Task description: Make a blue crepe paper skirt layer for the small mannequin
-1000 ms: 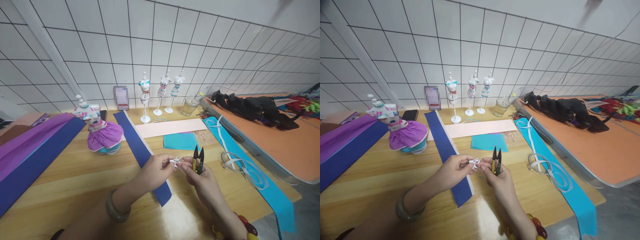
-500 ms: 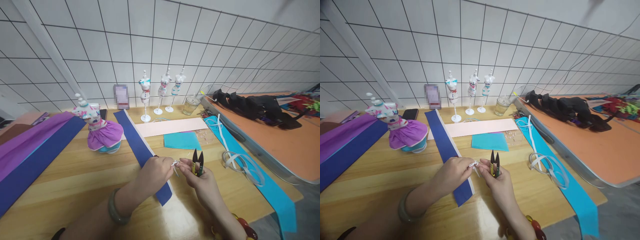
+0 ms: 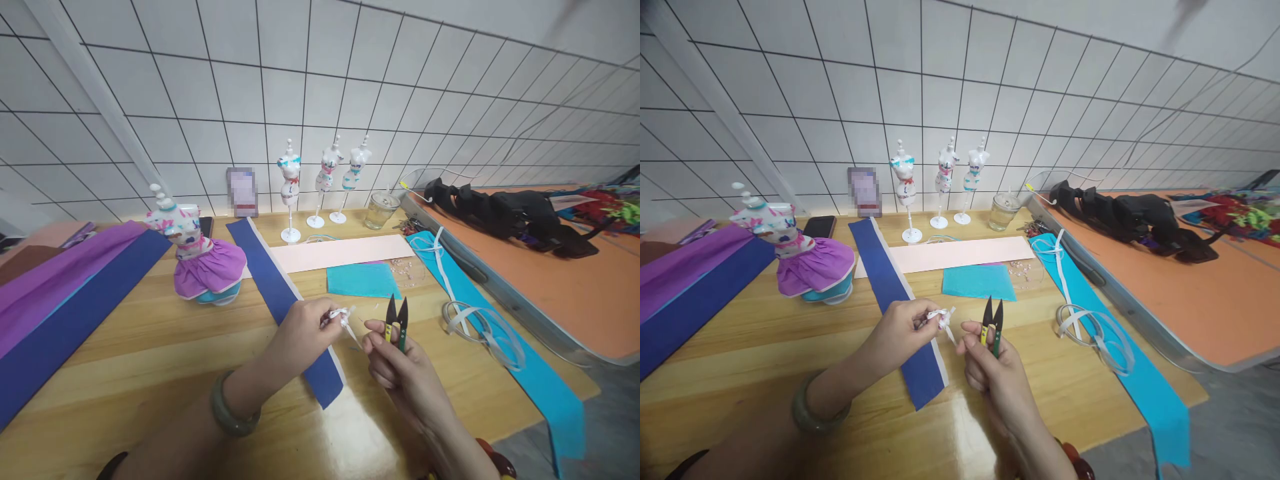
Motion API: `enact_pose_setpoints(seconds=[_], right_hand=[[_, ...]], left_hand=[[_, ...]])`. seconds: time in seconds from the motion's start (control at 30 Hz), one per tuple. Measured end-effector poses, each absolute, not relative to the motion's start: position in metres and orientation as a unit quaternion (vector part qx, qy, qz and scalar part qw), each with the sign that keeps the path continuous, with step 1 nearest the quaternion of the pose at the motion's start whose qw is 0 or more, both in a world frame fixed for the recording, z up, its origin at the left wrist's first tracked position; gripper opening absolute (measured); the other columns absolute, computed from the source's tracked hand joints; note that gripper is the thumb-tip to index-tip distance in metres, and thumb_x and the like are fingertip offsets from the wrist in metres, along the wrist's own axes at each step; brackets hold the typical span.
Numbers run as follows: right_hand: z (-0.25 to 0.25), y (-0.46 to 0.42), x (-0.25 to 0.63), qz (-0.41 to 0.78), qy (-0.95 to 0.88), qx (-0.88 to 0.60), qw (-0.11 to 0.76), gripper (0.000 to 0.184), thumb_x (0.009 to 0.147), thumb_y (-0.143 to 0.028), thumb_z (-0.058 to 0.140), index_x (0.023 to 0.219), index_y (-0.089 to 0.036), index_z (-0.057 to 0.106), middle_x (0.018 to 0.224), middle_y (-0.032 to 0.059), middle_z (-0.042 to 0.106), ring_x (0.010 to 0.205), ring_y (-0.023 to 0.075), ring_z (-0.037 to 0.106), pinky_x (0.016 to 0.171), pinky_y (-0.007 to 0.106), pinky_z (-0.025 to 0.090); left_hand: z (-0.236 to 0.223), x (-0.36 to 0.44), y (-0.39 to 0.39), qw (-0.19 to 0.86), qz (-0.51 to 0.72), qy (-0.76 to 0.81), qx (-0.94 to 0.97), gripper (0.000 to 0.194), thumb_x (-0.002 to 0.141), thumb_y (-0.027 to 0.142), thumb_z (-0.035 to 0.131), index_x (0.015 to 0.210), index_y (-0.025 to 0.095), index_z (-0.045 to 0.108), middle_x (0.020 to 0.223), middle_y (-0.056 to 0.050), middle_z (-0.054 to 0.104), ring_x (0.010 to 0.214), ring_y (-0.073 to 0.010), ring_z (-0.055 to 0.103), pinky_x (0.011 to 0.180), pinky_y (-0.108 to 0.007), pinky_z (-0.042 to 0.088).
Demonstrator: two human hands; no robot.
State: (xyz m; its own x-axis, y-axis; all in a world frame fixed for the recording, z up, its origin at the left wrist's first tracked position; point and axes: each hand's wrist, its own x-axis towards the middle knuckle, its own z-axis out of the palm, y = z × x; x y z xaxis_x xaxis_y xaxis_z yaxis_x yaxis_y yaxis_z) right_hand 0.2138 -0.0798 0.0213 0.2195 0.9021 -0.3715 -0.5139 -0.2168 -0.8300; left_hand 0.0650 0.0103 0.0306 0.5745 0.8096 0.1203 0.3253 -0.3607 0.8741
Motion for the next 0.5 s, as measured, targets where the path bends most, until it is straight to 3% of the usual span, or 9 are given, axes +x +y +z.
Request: enact_pose_setpoints(seconds=[0.1,0.2,0.33,0.5], right_hand=[[0.018,-0.076,0.216,0.608,-0.184,-0.486,0.601,0.034,0.065,-0.037,0.077,0.089,-0.019,0.062,0.053,-0.0087,0.043,0.036,-0.0002,0.016,0.037,0.018,0.01],[0.01,-0.076,0.218,0.568,-0.241,-0.513,0.596,0.04,0.066,-0.036,0.077,0.099,-0.021,0.062,0.065,-0.0055,0.049,0.041,0.0013,0.026,0.039,0.018,0.017],[0.005,-0.078,0.218,0.528,-0.331,-0.537,0.568,0.04,0.068,-0.036,0.076,0.102,-0.019,0.065,0.074,-0.0005,0.055,0.047,0.004,0.033,0.042,0.02,0.022],[0.008,-0.073,0.215,0.467,-0.356,-0.58,0.564,0.024,0.069,-0.037,0.074,0.084,-0.019,0.071,0.068,0.0002,0.058,0.049,0.0067,0.037,0.043,0.021,0.028]], left_hand=[[0.032,0.069,0.01,0.645,0.269,0.332,0.634,0.017,0.082,0.029,0.053,0.079,0.014,0.06,0.068,-0.002,0.064,0.062,-0.013,0.062,0.057,-0.023,0.047],[0.032,0.072,0.011,0.743,0.261,0.308,0.533,0.022,0.078,0.034,0.06,0.077,0.012,0.059,0.064,-0.002,0.063,0.055,-0.0106,0.059,0.053,-0.022,0.047],[0.032,0.073,0.011,0.771,0.254,0.3,0.501,0.024,0.077,0.035,0.064,0.079,0.012,0.058,0.064,-0.001,0.062,0.05,-0.0067,0.054,0.046,-0.018,0.041],[0.029,0.073,0.006,0.738,0.241,0.296,0.557,0.019,0.079,0.031,0.06,0.086,0.015,0.051,0.057,0.004,0.058,0.045,-0.0069,0.051,0.043,-0.019,0.039]])
